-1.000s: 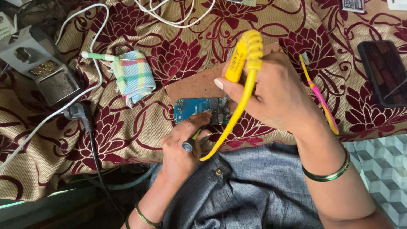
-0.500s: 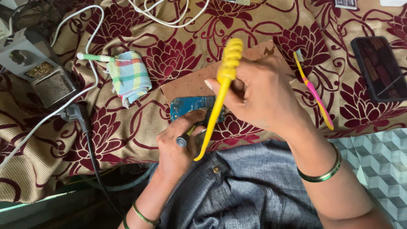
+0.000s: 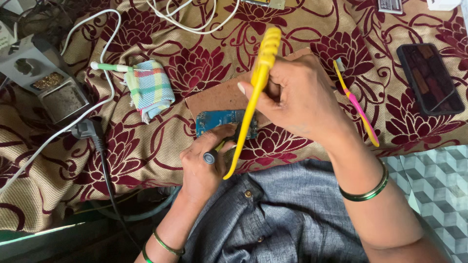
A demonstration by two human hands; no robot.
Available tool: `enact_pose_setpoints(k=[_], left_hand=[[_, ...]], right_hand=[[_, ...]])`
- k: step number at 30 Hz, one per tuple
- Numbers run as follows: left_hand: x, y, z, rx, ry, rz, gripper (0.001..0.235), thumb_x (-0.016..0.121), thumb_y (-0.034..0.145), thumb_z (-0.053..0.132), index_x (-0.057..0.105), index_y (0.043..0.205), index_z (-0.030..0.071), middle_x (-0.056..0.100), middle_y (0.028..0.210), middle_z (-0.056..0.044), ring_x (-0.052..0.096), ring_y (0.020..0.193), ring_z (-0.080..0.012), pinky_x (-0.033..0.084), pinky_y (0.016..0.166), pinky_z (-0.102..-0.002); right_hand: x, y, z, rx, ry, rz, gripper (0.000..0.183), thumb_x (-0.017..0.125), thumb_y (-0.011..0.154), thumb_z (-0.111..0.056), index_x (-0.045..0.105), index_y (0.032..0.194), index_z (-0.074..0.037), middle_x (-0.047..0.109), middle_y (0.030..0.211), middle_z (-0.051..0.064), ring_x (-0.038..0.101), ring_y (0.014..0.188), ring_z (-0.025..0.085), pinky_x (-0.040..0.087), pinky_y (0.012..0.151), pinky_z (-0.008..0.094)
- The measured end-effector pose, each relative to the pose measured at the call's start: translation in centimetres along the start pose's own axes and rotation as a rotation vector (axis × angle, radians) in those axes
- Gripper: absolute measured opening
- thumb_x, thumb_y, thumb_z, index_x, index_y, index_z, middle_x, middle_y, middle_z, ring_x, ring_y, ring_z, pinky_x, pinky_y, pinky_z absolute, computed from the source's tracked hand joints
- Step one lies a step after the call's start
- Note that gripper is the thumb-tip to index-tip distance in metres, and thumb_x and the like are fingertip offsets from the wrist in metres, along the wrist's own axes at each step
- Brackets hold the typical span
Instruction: The person uses a soldering iron and solder wire to reflow or attach components on a small blue circuit board. They hold the board with one hand and apply heat and solder with the other, working on specific points on the board throughout the clip.
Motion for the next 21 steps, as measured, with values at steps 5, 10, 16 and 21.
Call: enact_pose_setpoints(k=[5,10,16,21], left_hand=[[-0.1,0.0,-0.1,-0.027,-0.029,-0.001,0.020,0.074,0.090,0.002,0.068,0.109,0.000,0.076,0.110,-0.010,0.077,0.097,-0.0261,0.063,0.080,-0.034],[-0.1,-0.1,-0.4,-0.051,-0.040,-0.007,0.020,0.074,0.090,0.003,0.069,0.109,0.001,0.075,0.111,-0.010,0.076,0.098,-0.0264,0.063,0.083,-0.034],[0.0,-0.1,-0.3,-0.008,-0.040,0.005,0.021,0.075,0.090,0.005,0.068,0.110,0.002,0.075,0.111,-0.009,0.076,0.099,-0.0259,0.063,0.082,-0.034],[0.1,-0.3,-0.3,-0.014,-0.054,0.015,0.020,0.075,0.090,0.002,0.067,0.108,0.002,0.076,0.112,-0.008,0.076,0.098,-0.0250,0.063,0.082,-0.033]], right_hand=[[0.0,0.7,-0.9,-0.148,0.111,-0.121,0.018,0.077,0.098,-0.020,0.072,0.094,-0.003,0.063,0.065,0.003,0.058,0.052,0.007,0.043,0.050,0.026],[1.0,1.0,0.8,0.205,0.056,-0.092,0.026,0.079,0.094,-0.024,0.071,0.085,-0.002,0.057,0.053,0.003,0.045,0.043,0.008,0.032,0.040,0.030],[0.5,0.2,0.6,0.192,0.076,-0.077,0.020,0.080,0.093,-0.021,0.073,0.091,-0.002,0.055,0.053,0.001,0.044,0.044,0.008,0.032,0.041,0.030],[-0.8,-0.6,-0.9,-0.183,0.078,-0.053,0.015,0.074,0.092,-0.010,0.068,0.092,0.003,0.067,0.079,0.008,0.062,0.071,0.011,0.051,0.064,0.029]])
Point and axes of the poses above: each hand's wrist, its own y-axis towards the middle knuckle, its own x-axis out of the palm, z = x × y, the point moved 6 cm from there along y, towards the middle knuckle
